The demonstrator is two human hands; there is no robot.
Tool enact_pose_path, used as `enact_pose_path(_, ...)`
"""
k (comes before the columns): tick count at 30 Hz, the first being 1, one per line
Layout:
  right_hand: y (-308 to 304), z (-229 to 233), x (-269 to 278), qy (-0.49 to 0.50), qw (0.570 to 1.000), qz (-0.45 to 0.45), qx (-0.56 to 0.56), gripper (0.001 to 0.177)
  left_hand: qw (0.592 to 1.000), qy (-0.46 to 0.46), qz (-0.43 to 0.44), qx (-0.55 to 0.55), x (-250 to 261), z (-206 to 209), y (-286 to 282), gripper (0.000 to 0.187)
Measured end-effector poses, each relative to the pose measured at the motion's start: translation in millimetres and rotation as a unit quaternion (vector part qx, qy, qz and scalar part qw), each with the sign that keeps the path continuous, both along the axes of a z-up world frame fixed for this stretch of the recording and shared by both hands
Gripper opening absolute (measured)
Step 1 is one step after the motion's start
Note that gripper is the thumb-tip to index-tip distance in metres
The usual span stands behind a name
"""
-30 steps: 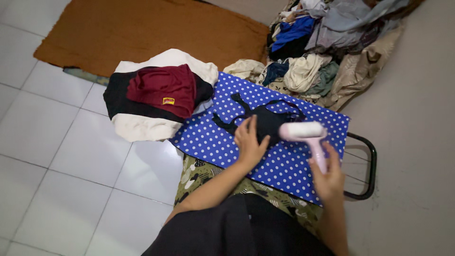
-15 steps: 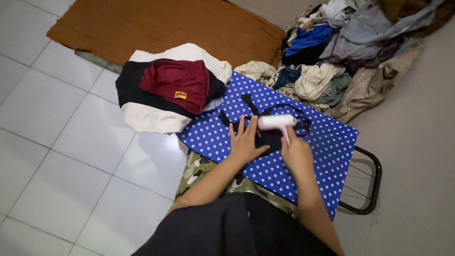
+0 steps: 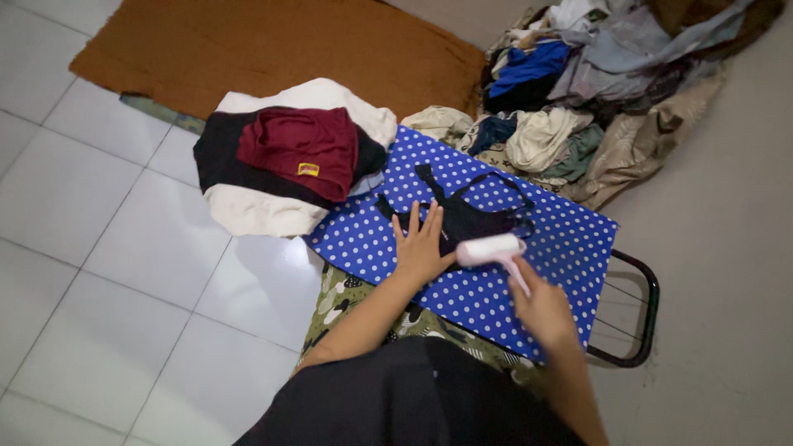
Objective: The person uses a lint roller to remove lint from several garments laid on a blue polka-dotted ironing board. They roll the sticky surface over a black and white shirt, a maroon shirt, and a black bra, then place each item aside after treatment.
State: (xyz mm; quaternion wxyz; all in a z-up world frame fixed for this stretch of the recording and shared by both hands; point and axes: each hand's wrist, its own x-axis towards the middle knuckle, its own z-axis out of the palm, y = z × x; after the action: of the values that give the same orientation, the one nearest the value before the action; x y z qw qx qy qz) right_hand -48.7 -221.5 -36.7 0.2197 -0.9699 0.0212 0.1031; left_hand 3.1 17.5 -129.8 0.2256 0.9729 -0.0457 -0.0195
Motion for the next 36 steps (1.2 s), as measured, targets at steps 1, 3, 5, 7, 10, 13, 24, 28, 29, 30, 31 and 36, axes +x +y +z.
enact_pose_path(1, -12, 6, -6, 0.061, 0.996, -0.055, 0.019, 0.052, 1.000, 0.000, -0.002, 0.000, 2, 3, 2, 0.114)
enact_pose_path(3, -32, 11, -16, 0.082, 0.989, -0.104, 0.064, 0.053, 0.999, 0.031, -0.006, -0.034, 7, 6, 3, 0.114)
enact_pose_path(5, -50, 8, -33, 0.004, 0.989, -0.092, 0.115, 0.053, 0.997, 0.024, 0.023, -0.075, 14, 6, 1, 0.106)
enact_pose_path(7, -61, 0, -46, -0.010, 0.970, -0.172, 0.174, 0.053, 0.989, -0.023, 0.087, -0.121, 26, 3, -6, 0.089)
enact_pose_path(10, -73, -10, -57, -0.068, 0.936, -0.217, 0.269, 0.053, 0.987, -0.063, 0.123, -0.085, 50, 0, -11, 0.068)
enact_pose_path(13, -79, -5, -59, -0.129, 0.917, -0.222, 0.304, 0.050, 0.989, 0.017, 0.143, -0.028, 71, 0, -14, 0.059)
enact_pose_path(24, -62, 18, -64, -0.186, 0.867, -0.272, 0.373, 0.052, 0.977, -0.005, 0.150, -0.153, 93, -25, 28, 0.028)
enact_pose_path(28, -61, 18, -62, -0.182, 0.868, -0.281, 0.367, 0.051, 0.923, -0.115, 0.164, -0.330, 104, 9, 53, 0.027)
enact_pose_path(29, -60, 18, -61, -0.183, 0.870, -0.282, 0.362, 0.050, 0.916, -0.140, 0.154, -0.342, 102, 22, 54, 0.026)
enact_pose_path(30, -59, 18, -60, -0.192, 0.866, -0.278, 0.370, 0.050, 0.909, -0.164, 0.145, -0.355, 99, 37, 53, 0.025)
enact_pose_path(31, -58, 18, -60, -0.202, 0.861, -0.274, 0.377, 0.049, 0.901, -0.189, 0.135, -0.367, 95, 52, 50, 0.025)
enact_pose_path(36, -62, 19, -58, -0.238, 0.842, -0.281, 0.394, 0.052, 0.950, -0.096, 0.004, -0.298, 45, 100, -19, 0.025)
